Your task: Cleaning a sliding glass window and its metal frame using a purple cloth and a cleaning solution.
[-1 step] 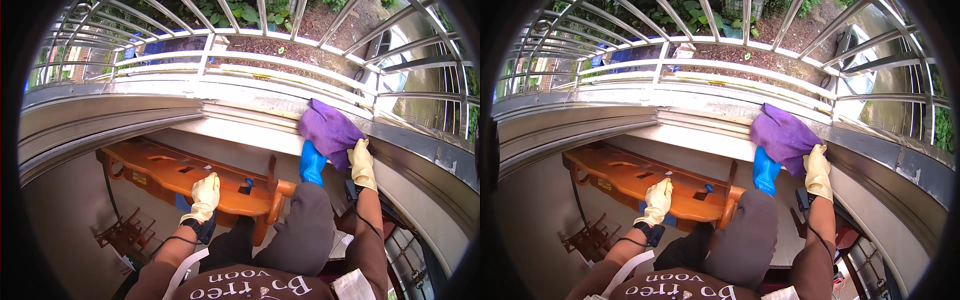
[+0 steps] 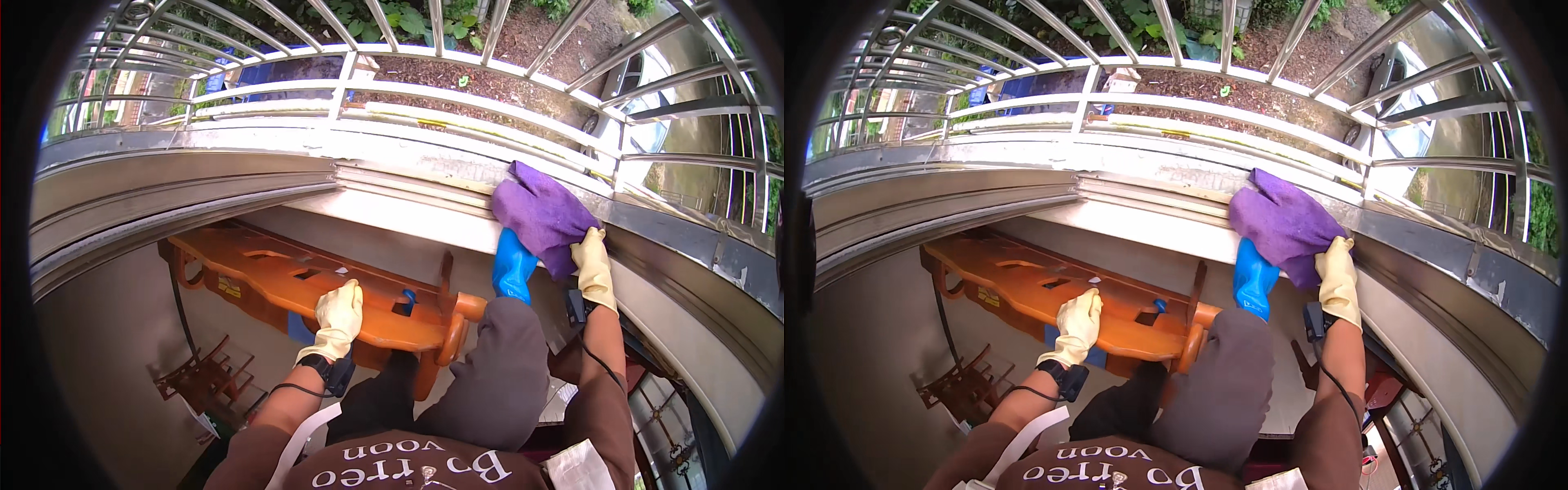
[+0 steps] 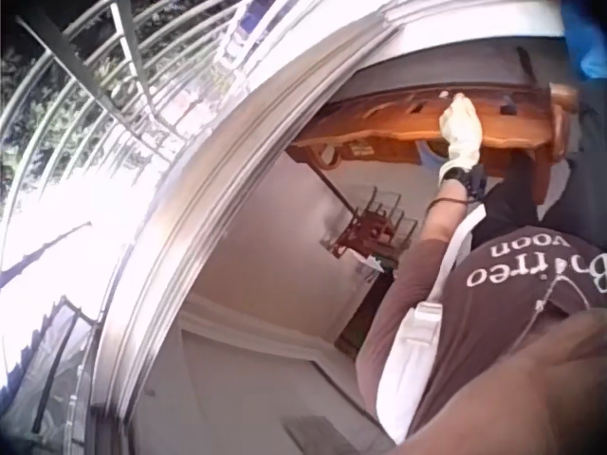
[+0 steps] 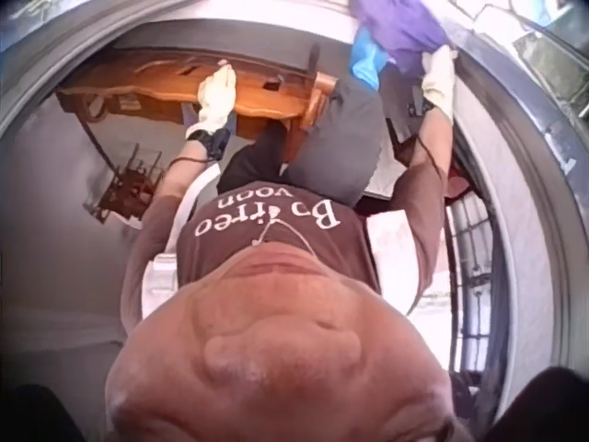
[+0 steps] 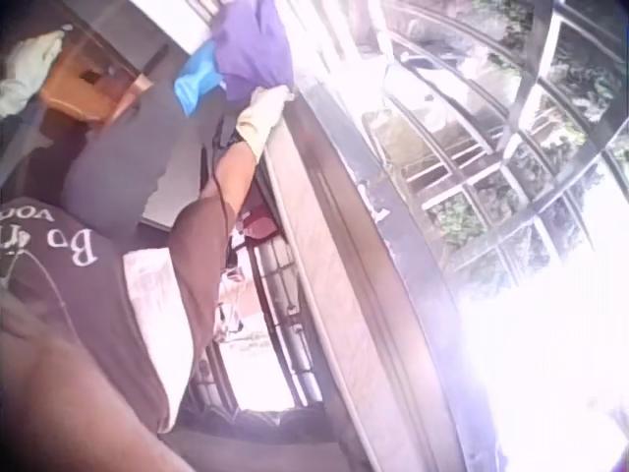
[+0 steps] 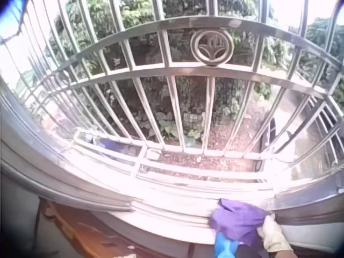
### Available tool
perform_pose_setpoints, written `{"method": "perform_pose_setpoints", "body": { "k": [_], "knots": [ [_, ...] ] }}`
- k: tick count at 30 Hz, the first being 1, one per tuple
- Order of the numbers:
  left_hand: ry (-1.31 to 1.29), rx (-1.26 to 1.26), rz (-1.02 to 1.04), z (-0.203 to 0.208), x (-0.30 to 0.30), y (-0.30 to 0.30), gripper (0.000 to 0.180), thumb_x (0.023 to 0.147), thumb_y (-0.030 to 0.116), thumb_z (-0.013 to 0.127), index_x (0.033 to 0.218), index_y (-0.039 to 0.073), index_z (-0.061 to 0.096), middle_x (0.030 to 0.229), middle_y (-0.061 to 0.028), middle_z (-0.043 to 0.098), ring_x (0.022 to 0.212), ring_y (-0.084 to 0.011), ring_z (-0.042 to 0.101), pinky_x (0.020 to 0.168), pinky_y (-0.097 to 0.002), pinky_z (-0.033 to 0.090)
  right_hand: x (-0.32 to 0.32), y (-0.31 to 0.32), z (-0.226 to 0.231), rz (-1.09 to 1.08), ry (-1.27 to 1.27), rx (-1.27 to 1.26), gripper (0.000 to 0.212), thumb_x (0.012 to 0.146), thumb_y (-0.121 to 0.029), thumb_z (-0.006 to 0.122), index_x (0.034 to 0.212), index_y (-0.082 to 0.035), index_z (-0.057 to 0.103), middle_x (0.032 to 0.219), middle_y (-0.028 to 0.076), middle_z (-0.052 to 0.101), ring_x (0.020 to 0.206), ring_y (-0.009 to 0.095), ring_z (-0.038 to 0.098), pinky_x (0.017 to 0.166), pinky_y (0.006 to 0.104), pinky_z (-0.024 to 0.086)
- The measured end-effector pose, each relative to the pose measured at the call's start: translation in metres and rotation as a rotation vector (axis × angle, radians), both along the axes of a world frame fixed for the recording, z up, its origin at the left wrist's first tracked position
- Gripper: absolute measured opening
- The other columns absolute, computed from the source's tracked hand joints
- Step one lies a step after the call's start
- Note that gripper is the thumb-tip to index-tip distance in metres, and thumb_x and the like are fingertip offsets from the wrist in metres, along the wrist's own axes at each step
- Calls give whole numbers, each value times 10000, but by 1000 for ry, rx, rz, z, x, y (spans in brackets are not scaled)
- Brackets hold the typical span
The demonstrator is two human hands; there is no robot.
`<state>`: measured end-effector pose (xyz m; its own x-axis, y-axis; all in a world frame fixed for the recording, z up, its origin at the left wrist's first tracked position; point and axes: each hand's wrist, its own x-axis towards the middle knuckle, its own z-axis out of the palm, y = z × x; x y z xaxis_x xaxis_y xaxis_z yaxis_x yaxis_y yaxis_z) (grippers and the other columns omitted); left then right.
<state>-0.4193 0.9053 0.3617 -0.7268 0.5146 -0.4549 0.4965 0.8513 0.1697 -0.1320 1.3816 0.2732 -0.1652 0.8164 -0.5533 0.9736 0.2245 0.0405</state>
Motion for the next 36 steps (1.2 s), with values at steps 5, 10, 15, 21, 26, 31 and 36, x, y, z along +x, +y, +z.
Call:
{"method": "perform_pose_setpoints", "body": {
  "k": [5, 10, 15, 21, 26, 31, 36],
  "knots": [
    [40, -46, 1, 7, 0, -1, 316, 1017, 327, 503, 1140, 117, 705, 896, -181, 748, 861, -397, 719, 814, -524, 552, -39, -7, 9, -258, 294, -226, 363, 856, -97, 671, 1154, 98, 603, 837, 214, 716, 647, 280, 718, 581, 392, 573],
    [28, -34, -7, 8, -2, 4, 298, 1010, 320, 505, 1090, 108, 699, 859, -177, 739, 843, -399, 715, 796, -534, 550, -75, -33, 0, -63, 413, -405, 388, 930, -77, 536, 1281, 81, 588, 745, 196, 718, 573, 238, 698, 510, 359, 540],
    [56, 24, 4, 15, -1, -1, 274, 1010, 307, 500, 1021, 105, 685, 842, -183, 731, 823, -409, 705, 786, -536, 543, -58, -47, 14, 326, 442, -51, 393, 928, -143, 619, 1291, 7, 604, 1079, 237, 713, 985, 411, 696, 856, 475, 554],
    [15, -26, 3, 18, -1, 10, 275, 1012, 299, 497, 1030, 106, 691, 838, -184, 728, 825, -408, 699, 787, -534, 533, -21, -55, 4, 156, 302, 310, 433, 912, -368, 764, 1064, 11, 621, 952, 227, 707, 823, 394, 714, 706, 483, 566],
    [20, -11, -10, 12, 0, 7, 271, 1011, 296, 498, 1015, 102, 687, 827, -186, 723, 823, -411, 697, 782, -538, 529, -21, -42, -17, -349, 487, -137, 404, 959, -354, 718, 1010, 32, 611, 697, 152, 641, 510, 237, 631, 455, 390, 490],
    [-19, -79, 10, 11, -2, 5, 295, 995, 293, 536, 1116, 91, 713, 866, -152, 737, 855, -382, 691, 814, -518, 513, -53, -43, 31, -178, 356, -79, 364, 954, -317, 707, 1060, 25, 639, 814, 196, 709, 657, 303, 712, 603, 436, 556],
    [-14, 1, -3, 11, -1, 8, 286, 991, 286, 552, 1107, 84, 718, 851, -140, 739, 834, -378, 692, 797, -514, 519, 30, -1, 20, -372, 330, 184, 460, 971, -383, 640, 1259, -24, 616, 1154, 245, 695, 1084, 406, 674, 880, 482, 541]
  ]
}}
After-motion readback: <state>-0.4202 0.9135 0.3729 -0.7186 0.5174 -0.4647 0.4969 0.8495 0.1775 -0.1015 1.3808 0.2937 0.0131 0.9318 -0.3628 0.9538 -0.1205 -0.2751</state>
